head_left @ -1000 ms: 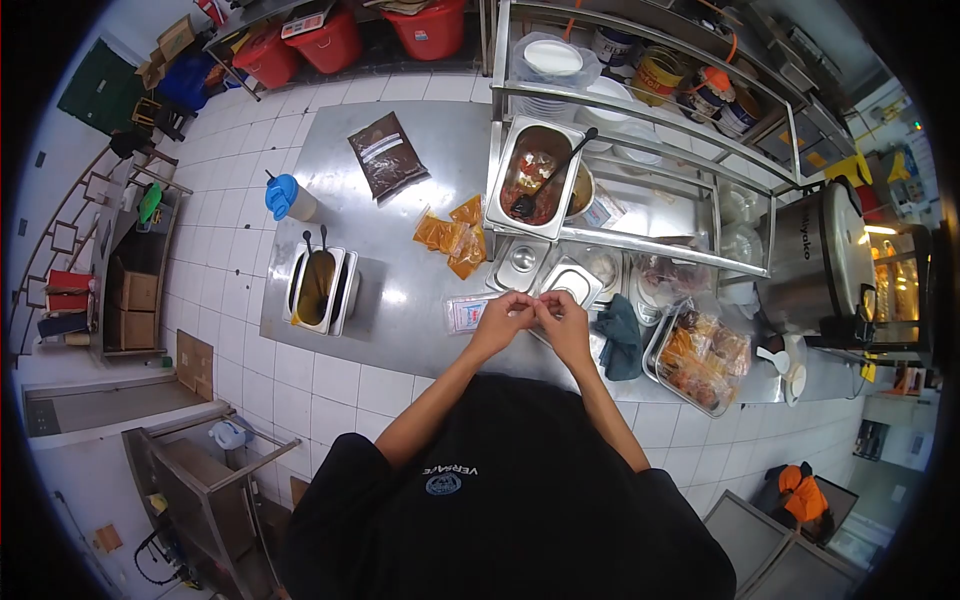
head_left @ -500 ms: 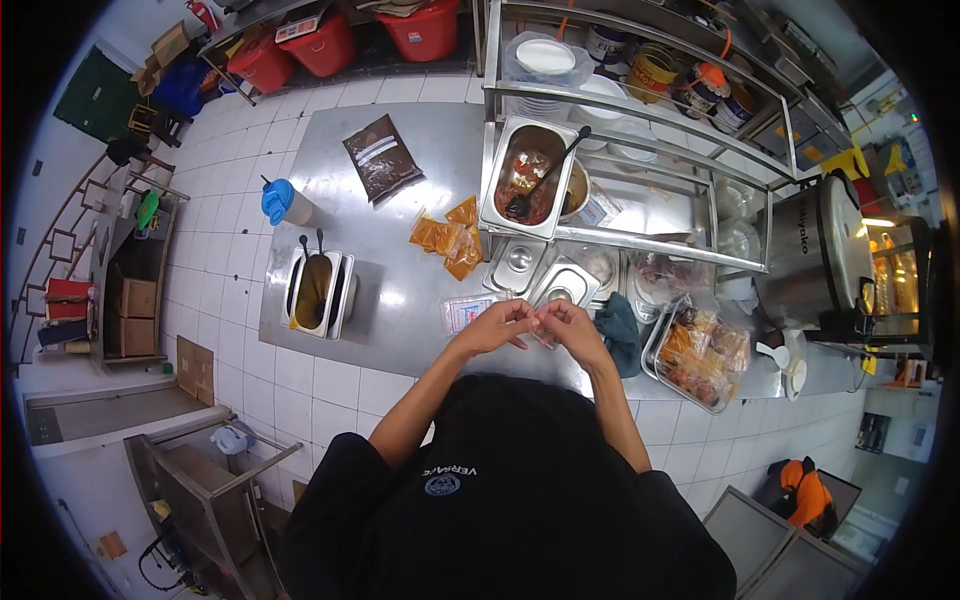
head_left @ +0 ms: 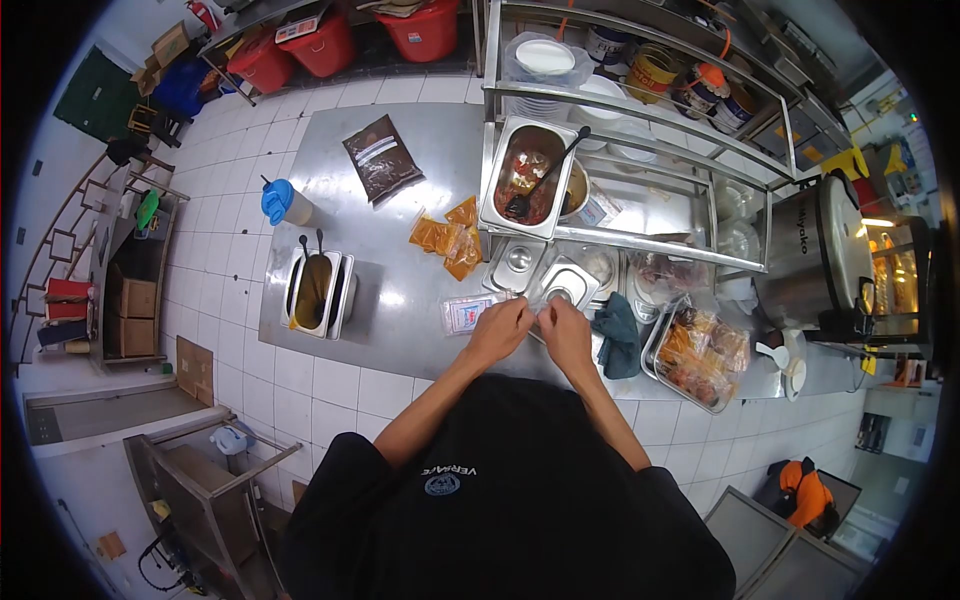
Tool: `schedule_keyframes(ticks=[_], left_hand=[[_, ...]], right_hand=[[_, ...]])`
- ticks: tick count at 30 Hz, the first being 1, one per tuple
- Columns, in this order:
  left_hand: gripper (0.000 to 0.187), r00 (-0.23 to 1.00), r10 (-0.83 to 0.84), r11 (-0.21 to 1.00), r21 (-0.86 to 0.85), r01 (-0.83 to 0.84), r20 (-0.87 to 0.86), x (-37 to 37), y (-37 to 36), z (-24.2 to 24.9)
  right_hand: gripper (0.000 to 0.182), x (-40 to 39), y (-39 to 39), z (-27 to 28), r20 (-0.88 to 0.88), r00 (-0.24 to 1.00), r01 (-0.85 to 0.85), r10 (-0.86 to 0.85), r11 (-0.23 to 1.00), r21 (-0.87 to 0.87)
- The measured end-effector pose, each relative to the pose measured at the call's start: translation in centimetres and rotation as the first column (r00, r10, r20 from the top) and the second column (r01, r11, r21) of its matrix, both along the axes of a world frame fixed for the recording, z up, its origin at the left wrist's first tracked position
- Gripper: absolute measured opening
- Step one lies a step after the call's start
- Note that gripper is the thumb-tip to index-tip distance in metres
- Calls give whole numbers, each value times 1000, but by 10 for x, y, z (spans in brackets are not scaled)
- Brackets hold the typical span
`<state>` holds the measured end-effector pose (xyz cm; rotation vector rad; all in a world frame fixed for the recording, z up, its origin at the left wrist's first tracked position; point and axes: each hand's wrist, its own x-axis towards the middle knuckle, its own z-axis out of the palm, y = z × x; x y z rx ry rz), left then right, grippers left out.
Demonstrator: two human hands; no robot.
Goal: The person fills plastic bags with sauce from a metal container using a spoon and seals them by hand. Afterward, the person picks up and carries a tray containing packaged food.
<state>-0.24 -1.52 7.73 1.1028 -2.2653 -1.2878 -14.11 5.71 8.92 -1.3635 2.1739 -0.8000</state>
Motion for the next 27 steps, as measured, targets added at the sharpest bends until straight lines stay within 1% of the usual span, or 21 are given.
schedule_keyframes(ticks=[1, 3, 4, 7, 9, 10, 11, 12, 13, 14, 15, 16, 17, 18, 19, 20, 21, 23, 24, 26, 27], left_hand=[[22, 998, 16, 1000, 4, -16, 58, -1, -1, 2], [23, 993, 30, 999, 10, -31, 117, -1, -3, 2], [22, 995, -9, 1000, -15, 10, 96, 1, -5, 0], [19, 993, -83, 991, -102, 92, 82, 4, -16, 11], [18, 990, -112, 979, -158, 125, 91, 8, -19, 9], [18, 990, -138, 983, -128, 133, -34, 10, -19, -2], [19, 974, -159, 984, -102, 144, -159, 9, -21, 3], [19, 974, -159, 984, -105, 143, -159, 8, -18, 8], [21, 951, -12, 980, 185, 72, -308, 7, -10, 13], [23, 901, 170, 884, 467, 40, -399, 7, -5, 20], [23, 901, 172, 883, 468, 38, -397, 11, -7, 17], [23, 956, -6, 942, 318, 103, -292, 18, -12, 12], [25, 973, -169, 966, 169, 195, -155, 22, -16, 8], [25, 972, -171, 967, 164, 197, -159, 23, -17, 6], [24, 981, -127, 982, 119, 146, -149, 24, -17, 4], [23, 987, -79, 993, 75, 91, -141, 24, -17, 6], [23, 987, -74, 993, 76, 85, -142, 23, -17, 6], [22, 990, 2, 999, 49, 5, -139, 21, -15, 7], [22, 990, 1, 999, 52, 6, -140, 21, -16, 5], [27, 994, -111, 988, 109, 108, 21, 24, -25, 9], [27, 994, -112, 988, 107, 109, 19, 26, -27, 14]], right_hand=[[18, 0, 1, 2, 0, 1000, -2, 2, 1000, 0], [13, 1, 4, 13, 129, 988, -57, 79, 984, -168], [13, 1, 7, 11, 129, 989, -56, 78, 984, -167], [19, 1, 17, 8, 34, 972, -225, 232, 963, -152], [25, 3, 23, 10, -78, 930, -360, 359, 933, -3], [25, 1, 22, 6, -77, 929, -363, 361, 932, -1], [24, -3, 16, 4, 146, 923, -357, 355, 934, -14], [25, -8, 10, 2, 360, 872, -347, 332, 938, -25], [25, -15, 9, 1, 360, 872, -346, 331, 938, -24], [26, -19, 5, 13, 576, 796, -190, 187, 980, -56], [29, -22, 2, 19, 759, 648, -27, 54, 999, -48], [29, -26, 1, 14, 775, 630, 59, -49, 998, 15], [29, -31, 4, 3, 774, 631, 60, -47, 998, 12], [29, -35, 6, -8, 558, 830, 54, -9, 997, -63], [28, -39, 9, -19, 290, 957, 26, 15, 990, -135], [26, -39, 12, -10, -75, 997, 19, -32, 985, -173], [26, -40, 11, -2, -77, 997, 13, -27, 985, -172], [25, -44, 8, 10, 358, 930, -24, 87, 984, -175], [25, -43, 10, 16, 358, 930, -24, 85, 985, -171], [25, -41, 7, 28, 580, 814, -56, -29, 990, 128], [25, -40, 8, 29, 578, 815, -55, -29, 990, 127]])
